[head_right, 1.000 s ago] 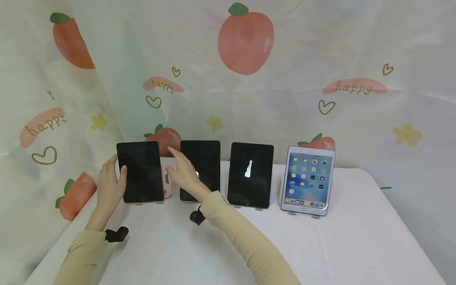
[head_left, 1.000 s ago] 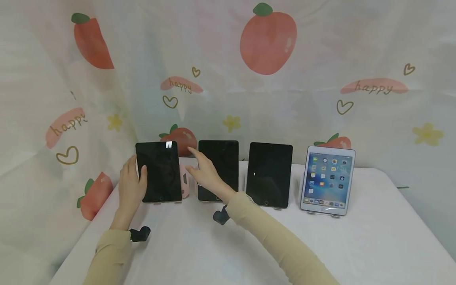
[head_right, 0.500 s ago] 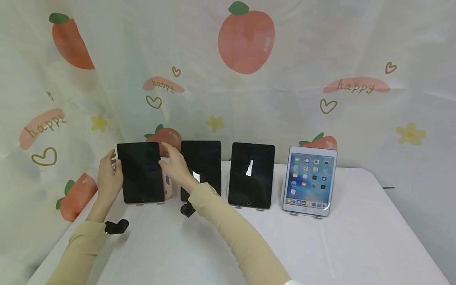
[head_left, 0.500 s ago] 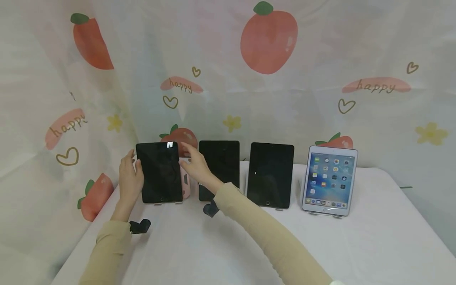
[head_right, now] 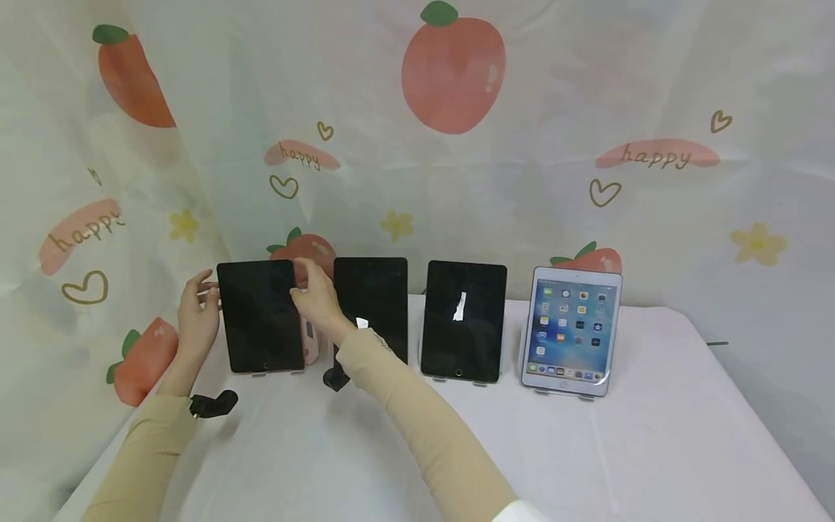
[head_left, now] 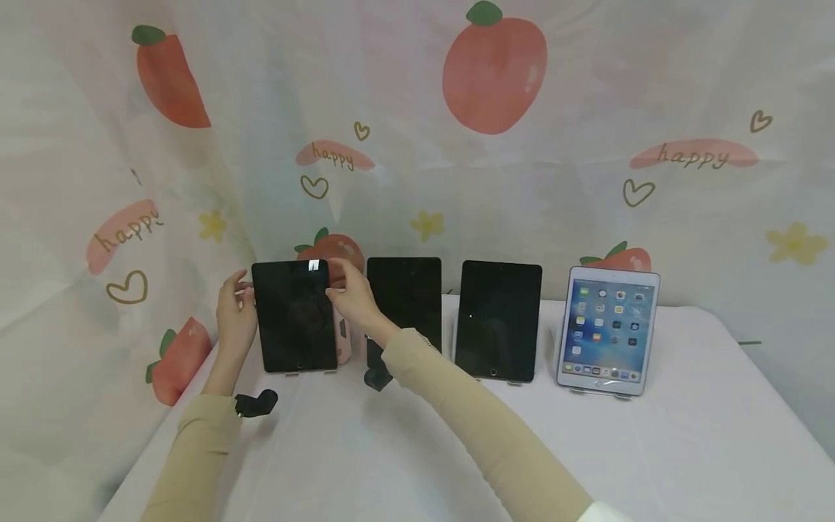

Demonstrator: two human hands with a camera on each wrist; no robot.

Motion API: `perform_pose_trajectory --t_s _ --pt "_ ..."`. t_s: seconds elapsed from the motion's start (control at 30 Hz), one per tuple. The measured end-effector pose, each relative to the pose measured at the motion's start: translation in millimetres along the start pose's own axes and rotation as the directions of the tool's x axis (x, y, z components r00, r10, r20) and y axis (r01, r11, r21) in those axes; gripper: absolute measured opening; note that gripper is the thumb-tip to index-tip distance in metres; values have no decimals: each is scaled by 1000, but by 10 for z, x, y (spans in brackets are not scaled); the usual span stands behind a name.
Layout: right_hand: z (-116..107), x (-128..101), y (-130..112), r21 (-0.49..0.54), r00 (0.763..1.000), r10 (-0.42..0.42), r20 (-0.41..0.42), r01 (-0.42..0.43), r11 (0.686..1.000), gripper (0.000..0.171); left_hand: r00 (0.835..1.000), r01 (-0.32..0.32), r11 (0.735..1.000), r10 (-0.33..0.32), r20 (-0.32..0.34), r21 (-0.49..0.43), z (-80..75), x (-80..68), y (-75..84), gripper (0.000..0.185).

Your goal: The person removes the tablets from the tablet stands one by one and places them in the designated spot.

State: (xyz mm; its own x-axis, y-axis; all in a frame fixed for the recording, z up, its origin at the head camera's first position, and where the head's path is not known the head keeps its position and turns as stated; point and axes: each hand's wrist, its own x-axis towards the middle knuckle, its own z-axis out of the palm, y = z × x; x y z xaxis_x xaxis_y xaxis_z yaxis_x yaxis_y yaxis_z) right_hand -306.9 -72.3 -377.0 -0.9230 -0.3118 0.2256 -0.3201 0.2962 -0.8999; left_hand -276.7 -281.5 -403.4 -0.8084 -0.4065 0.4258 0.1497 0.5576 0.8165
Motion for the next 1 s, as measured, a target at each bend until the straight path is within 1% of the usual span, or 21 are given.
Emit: perform_pose_trajectory --t_s 0.1,0.23,0.43,0.5,0.67,0.8,1.0 --pt "20 17 14 -4 1000 2 -20 -2 1000 52 998 59 998 -59 0 -28 10 37 -6 37" --pt "54 39 31 -4 999 3 -36 -3 1000 51 992 122 990 -122 -3 -69 19 80 18 34" --pt "96 68 54 30 997 38 -63 -36 999 47 983 186 977 -186 10 -107 44 106 38 32" --pt "101 78 62 51 996 51 -78 -47 998 45 980 197 973 -197 8 -119 57 110 33 32" --pt "104 85 79 72 994 58 -94 -51 996 40 979 199 969 -202 -5 -148 71 106 20 31" --pt "102 86 98 71 994 36 -99 -29 997 38 979 200 965 -203 -1 -169 73 109 14 30" --pt "115 91 101 65 995 11 -98 -5 998 38 971 238 946 -239 20 -219 39 121 31 31"
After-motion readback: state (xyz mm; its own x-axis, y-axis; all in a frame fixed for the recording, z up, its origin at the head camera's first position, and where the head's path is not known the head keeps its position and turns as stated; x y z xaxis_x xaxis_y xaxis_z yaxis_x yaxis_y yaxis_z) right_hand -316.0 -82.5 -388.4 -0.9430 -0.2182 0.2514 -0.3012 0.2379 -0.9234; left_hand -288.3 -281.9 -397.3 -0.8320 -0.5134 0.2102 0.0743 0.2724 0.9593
